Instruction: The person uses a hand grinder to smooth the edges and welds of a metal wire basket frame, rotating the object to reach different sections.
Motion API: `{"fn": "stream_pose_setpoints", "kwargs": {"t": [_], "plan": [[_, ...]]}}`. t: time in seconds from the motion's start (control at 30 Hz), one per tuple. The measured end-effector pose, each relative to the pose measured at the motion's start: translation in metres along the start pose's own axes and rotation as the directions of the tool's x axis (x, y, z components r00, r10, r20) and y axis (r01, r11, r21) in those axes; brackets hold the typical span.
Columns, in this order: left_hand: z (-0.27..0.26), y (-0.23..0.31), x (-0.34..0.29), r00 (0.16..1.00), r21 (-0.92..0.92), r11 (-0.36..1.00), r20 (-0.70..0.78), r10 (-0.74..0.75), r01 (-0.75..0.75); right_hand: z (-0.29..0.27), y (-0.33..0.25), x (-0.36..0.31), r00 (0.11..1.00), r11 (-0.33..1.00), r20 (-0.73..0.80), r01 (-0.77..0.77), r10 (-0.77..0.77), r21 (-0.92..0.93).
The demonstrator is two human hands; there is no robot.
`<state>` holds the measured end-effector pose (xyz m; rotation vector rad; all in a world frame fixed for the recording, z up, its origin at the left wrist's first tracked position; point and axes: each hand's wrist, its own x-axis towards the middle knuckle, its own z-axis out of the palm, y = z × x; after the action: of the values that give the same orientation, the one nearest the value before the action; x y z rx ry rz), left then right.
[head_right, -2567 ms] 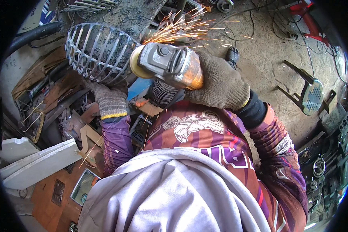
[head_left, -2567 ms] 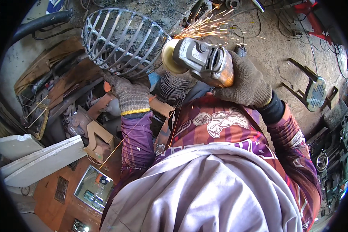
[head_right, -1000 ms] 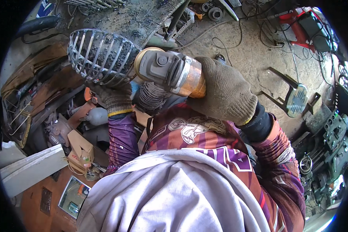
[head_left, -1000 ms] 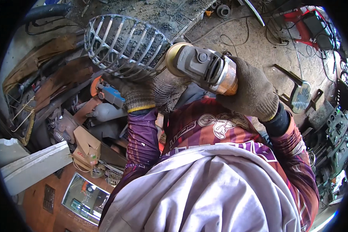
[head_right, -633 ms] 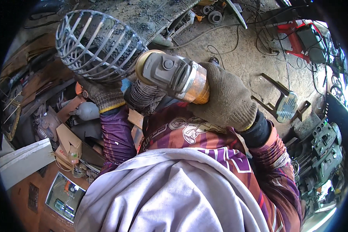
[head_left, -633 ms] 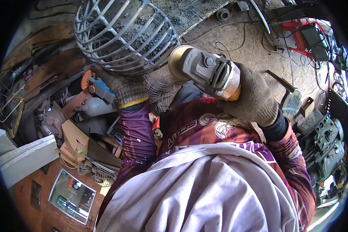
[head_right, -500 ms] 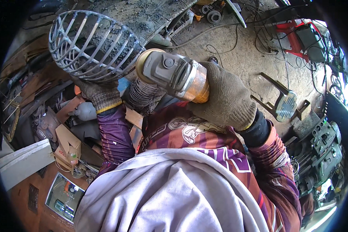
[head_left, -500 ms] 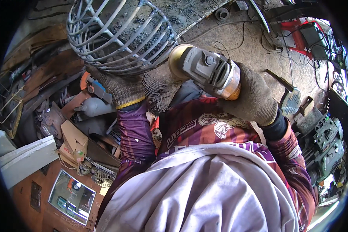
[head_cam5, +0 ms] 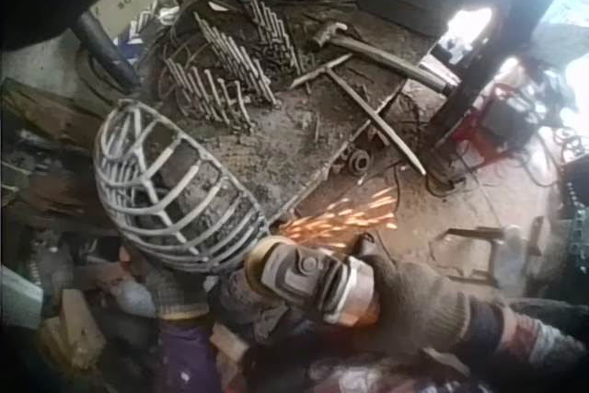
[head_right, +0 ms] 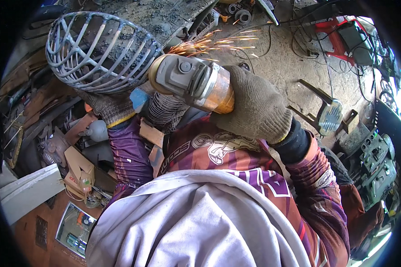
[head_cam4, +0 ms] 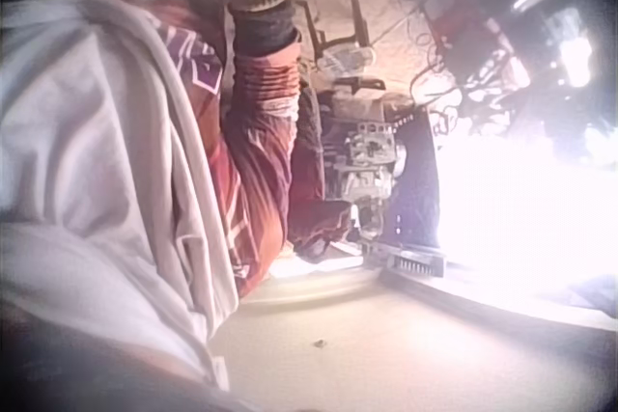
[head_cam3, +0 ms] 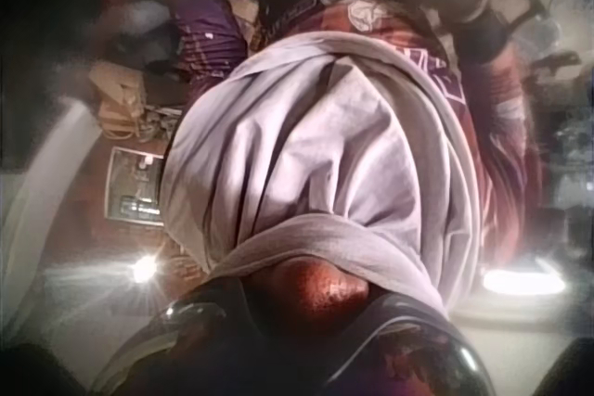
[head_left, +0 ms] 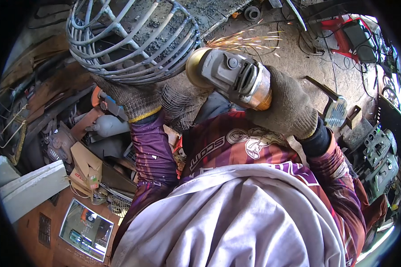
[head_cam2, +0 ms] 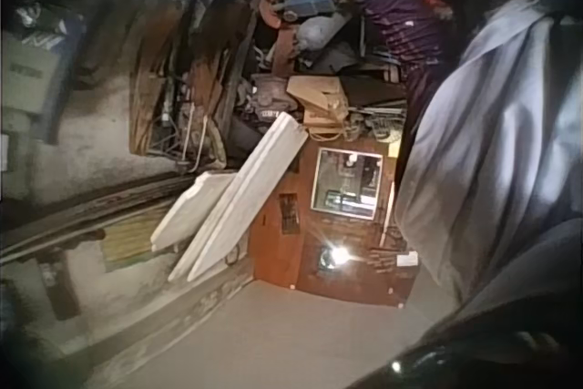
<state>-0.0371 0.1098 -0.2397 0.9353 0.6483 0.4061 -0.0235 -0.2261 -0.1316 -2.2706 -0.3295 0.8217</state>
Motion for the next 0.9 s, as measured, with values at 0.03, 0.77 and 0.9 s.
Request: {"fn": "stream_pose_setpoints", "kwargs": {"t": [0.03, 0.77, 0.9], "plan": [[-0.001, -0.002, 0.003, 1.0, -0.001, 1.0, 0.001, 0.001, -0.001, 0.001, 0.002, 0.0, 1.0, 1.0, -0.005, 0.011, -0.011, 0.005], [0.001, -0.015, -0.013, 0.996, 0.004, 1.0, 0.088, 0.021, -0.022, 0.019, 0.015, 0.005, 0.986, 0.99, -0.096, 0.141, -0.139, 0.016], [0.0, -0.014, -0.011, 0.994, 0.004, 1.0, 0.105, 0.03, -0.03, 0.012, 0.003, 0.002, 0.998, 0.999, 0.064, 0.009, -0.012, 0.048]]}}
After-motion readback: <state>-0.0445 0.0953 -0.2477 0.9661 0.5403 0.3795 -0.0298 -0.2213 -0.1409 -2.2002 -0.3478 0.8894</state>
